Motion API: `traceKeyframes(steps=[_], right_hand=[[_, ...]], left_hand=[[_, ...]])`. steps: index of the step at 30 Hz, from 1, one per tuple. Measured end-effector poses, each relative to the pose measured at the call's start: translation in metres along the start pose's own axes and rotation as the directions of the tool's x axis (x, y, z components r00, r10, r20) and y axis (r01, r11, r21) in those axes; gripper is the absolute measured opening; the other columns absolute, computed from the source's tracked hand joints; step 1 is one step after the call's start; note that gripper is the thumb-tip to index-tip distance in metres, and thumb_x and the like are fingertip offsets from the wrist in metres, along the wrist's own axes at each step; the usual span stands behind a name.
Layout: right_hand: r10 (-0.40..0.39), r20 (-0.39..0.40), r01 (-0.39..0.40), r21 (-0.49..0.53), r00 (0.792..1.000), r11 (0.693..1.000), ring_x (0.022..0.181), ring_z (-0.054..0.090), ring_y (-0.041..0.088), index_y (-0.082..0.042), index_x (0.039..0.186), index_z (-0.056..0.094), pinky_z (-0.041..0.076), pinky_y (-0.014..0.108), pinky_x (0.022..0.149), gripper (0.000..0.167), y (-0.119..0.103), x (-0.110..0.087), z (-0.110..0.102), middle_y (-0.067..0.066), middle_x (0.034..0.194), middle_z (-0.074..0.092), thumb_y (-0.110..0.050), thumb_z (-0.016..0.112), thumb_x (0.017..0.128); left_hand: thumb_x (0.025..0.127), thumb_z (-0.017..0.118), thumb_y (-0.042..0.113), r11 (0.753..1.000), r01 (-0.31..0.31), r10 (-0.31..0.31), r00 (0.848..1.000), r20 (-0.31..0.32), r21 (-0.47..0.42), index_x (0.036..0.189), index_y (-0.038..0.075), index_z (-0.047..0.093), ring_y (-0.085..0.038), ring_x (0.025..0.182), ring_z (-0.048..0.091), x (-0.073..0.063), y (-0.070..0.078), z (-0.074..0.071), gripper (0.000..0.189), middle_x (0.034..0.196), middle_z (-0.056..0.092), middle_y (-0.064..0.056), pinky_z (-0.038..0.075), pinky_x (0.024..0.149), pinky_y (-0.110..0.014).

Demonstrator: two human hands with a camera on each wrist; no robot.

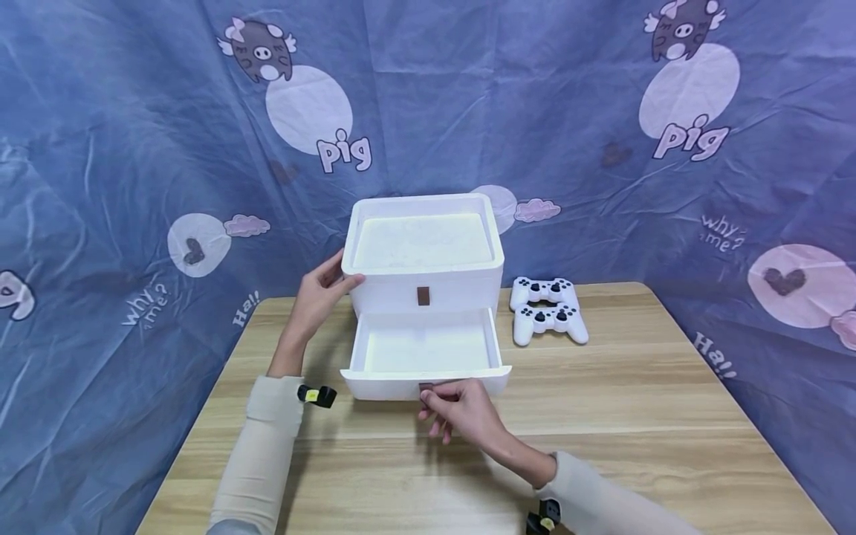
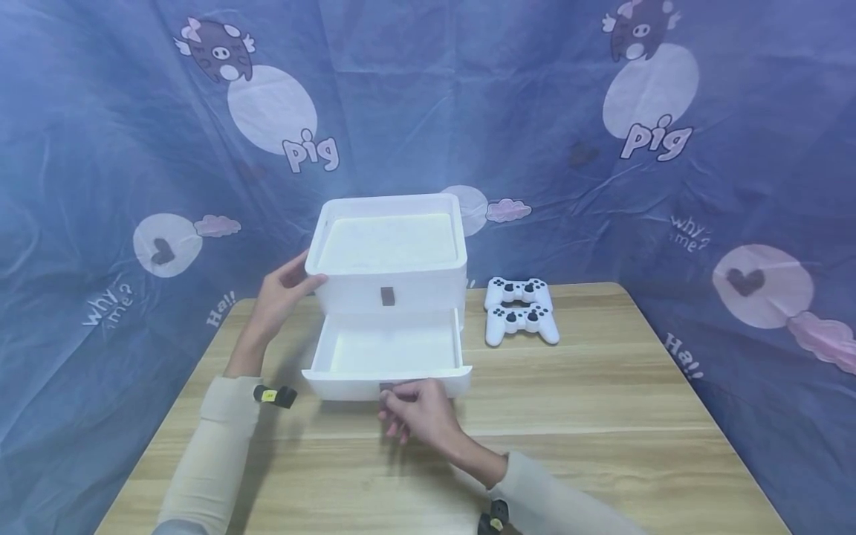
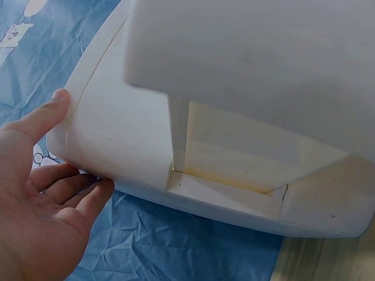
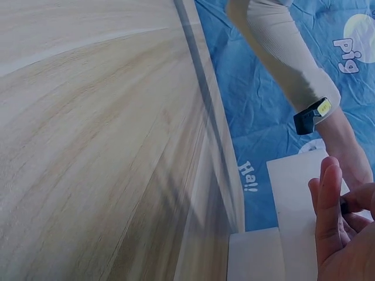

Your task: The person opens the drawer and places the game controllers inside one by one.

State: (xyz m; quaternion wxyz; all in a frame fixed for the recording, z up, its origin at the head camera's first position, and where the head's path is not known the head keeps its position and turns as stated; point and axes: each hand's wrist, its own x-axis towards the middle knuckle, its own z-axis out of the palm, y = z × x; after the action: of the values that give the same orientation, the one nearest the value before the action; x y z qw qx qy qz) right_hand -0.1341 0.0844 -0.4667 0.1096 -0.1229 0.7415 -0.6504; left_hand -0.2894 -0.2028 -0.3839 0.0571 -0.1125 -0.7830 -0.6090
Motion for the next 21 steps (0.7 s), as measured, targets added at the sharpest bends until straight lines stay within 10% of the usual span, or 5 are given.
traceKeyframes(steps=[21], right_hand=[[-0.097,-0.006,0.088,-0.369,0.995,0.925,0.055,0.071,0.024,-0.002,0.107,0.082,0.061,0.034,0.046,0.016,-0.040,-0.010,-0.044,0.005,0.076,0.078,-0.008,0.067,0.103]], left_hand=[[0.094,0.085,0.034,1.000,-0.015,0.015,1.000,-0.013,-0.023,0.162,0.017,0.047,-0.025,0.151,0.050,0.000,0.001,0.001,0.079,0.166,0.048,-0.010,0.052,0.114,-0.025]])
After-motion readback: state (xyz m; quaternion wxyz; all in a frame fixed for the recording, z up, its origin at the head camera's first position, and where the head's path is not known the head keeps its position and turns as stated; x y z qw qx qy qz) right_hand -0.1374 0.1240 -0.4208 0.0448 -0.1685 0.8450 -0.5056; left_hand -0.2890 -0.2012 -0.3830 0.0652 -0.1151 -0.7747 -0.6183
